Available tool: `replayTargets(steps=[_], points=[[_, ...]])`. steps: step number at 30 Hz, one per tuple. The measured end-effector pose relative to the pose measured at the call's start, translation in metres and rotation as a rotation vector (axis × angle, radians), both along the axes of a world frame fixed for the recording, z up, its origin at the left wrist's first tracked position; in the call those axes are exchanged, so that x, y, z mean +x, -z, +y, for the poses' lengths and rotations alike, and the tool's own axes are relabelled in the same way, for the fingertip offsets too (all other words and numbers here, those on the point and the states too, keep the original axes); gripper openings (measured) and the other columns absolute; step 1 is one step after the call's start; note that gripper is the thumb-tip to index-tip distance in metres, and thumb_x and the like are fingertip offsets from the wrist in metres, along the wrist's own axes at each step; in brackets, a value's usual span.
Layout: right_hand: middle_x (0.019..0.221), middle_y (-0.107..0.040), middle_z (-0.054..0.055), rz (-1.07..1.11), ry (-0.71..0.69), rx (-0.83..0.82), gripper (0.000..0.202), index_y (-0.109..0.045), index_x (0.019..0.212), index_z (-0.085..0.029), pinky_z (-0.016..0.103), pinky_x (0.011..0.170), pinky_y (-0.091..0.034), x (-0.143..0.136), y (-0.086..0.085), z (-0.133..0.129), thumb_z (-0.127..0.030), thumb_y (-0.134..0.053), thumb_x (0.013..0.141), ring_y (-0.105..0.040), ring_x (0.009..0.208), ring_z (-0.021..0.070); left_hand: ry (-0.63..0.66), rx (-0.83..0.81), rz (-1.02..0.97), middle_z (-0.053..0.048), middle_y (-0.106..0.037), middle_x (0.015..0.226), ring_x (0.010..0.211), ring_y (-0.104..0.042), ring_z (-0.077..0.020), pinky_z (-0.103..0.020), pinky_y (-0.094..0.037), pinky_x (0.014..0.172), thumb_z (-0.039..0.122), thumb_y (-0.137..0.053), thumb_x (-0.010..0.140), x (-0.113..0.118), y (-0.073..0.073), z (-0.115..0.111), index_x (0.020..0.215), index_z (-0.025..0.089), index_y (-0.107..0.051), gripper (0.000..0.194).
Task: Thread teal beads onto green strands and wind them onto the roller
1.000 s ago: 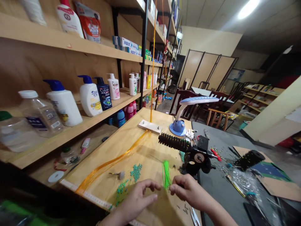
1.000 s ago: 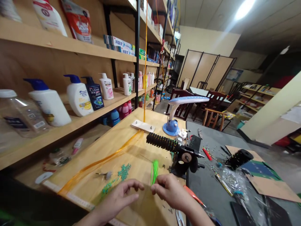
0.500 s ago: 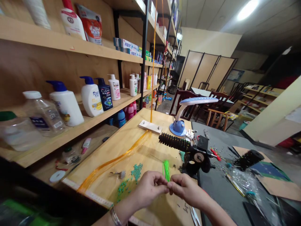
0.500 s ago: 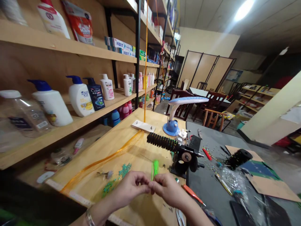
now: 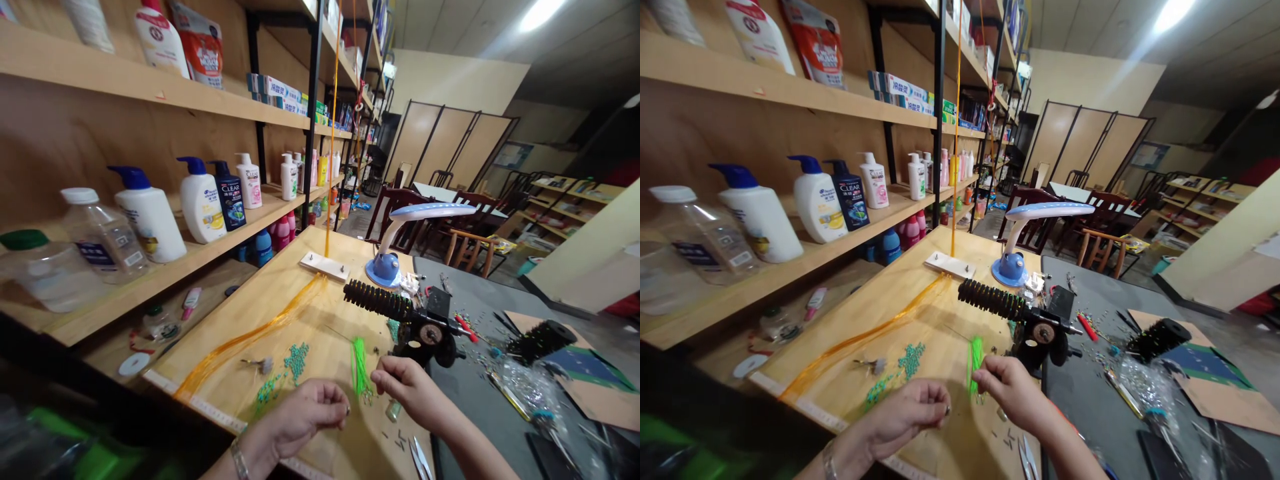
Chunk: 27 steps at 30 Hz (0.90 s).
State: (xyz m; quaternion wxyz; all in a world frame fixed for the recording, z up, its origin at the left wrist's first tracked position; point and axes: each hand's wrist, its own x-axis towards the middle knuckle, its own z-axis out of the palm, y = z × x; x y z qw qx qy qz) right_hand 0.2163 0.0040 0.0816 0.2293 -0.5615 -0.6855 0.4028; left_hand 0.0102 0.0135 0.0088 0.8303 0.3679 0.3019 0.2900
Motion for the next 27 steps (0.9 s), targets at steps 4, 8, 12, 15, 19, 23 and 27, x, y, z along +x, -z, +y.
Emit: replayTargets(steps=[4, 8, 12, 15, 19, 23, 27], points=[[0.057, -0.045, -0.003, 0.013, 0.015, -0.011, 0.048, -0.053, 0.061, -0.018, 0.025, 0.054, -0.032, 0.002, 0.002, 0.001, -0.061, -0.050, 0.082, -0.041, 0.055, 0.0130, -0.011, -0.058, -0.007, 0.002, -0.060, 0.060, 0.056, -0.053, -0.0081, -0.021, -0.034, 0.058, 0.031, -0.090, 0.049, -0.003, 0.006, -0.003, 0.067, 0.012, -0.067, 0.035], [0.056, -0.045, -0.004, 0.023, 0.019, -0.019, 0.050, -0.053, 0.061, -0.019, 0.025, 0.053, -0.032, 0.002, 0.003, 0.001, -0.064, -0.051, 0.081, -0.041, 0.054, 0.0127, -0.018, -0.086, -0.011, 0.002, -0.059, 0.061, 0.055, -0.053, -0.0074, -0.021, -0.033, 0.057, 0.031, -0.091, 0.048, -0.004, 0.008, -0.005, 0.068, 0.011, -0.067, 0.037], [0.055, -0.043, -0.004, 0.042, 0.013, -0.022, 0.052, -0.053, 0.060, -0.018, 0.024, 0.051, -0.030, 0.000, 0.003, 0.000, -0.066, -0.051, 0.080, -0.038, 0.054, 0.0119, -0.015, -0.076, -0.024, 0.003, -0.059, 0.061, 0.056, -0.052, -0.0074, -0.021, -0.034, 0.059, 0.028, -0.089, 0.051, -0.006, 0.008, -0.006, 0.069, 0.012, -0.066, 0.033], [0.056, -0.043, -0.004, 0.036, 0.011, -0.030, 0.053, -0.053, 0.059, -0.018, 0.024, 0.050, -0.028, -0.001, 0.003, -0.003, -0.066, -0.049, 0.081, -0.037, 0.054, 0.0116, 0.034, -0.060, -0.038, 0.001, -0.060, 0.060, 0.057, -0.053, -0.0085, -0.022, -0.033, 0.060, 0.023, -0.085, 0.056, -0.006, 0.007, -0.007, 0.070, 0.011, -0.066, 0.027], [0.055, -0.038, -0.005, 0.043, -0.004, -0.053, 0.055, -0.052, 0.058, -0.017, 0.023, 0.049, -0.025, -0.004, 0.002, -0.005, -0.066, -0.049, 0.082, -0.033, 0.053, 0.0103, 0.125, -0.011, -0.084, -0.007, -0.069, 0.067, 0.064, -0.060, -0.0145, -0.025, -0.035, 0.062, 0.017, -0.068, 0.062, -0.007, -0.003, -0.006, 0.070, 0.010, -0.066, 0.011], [0.052, -0.037, -0.006, 0.094, -0.025, -0.105, 0.057, -0.054, 0.058, -0.017, 0.022, 0.046, -0.022, -0.009, 0.001, -0.007, -0.069, -0.050, 0.080, -0.031, 0.050, 0.0093, 0.105, 0.245, -0.012, -0.008, -0.073, 0.079, 0.080, -0.063, -0.0192, -0.030, -0.041, 0.077, 0.018, -0.056, 0.073, -0.002, -0.025, -0.003, 0.082, 0.012, -0.066, 0.015], [0.048, -0.040, -0.006, 0.141, -0.047, -0.209, 0.061, -0.060, 0.063, -0.015, 0.021, 0.041, -0.022, -0.010, 0.002, -0.009, -0.068, -0.040, 0.085, -0.031, 0.043, 0.0075, 0.022, 0.546, 0.177, -0.003, -0.068, 0.074, 0.077, -0.063, -0.0193, -0.032, -0.045, 0.078, 0.021, -0.062, 0.077, 0.009, -0.042, -0.002, 0.080, 0.016, -0.063, 0.007]])
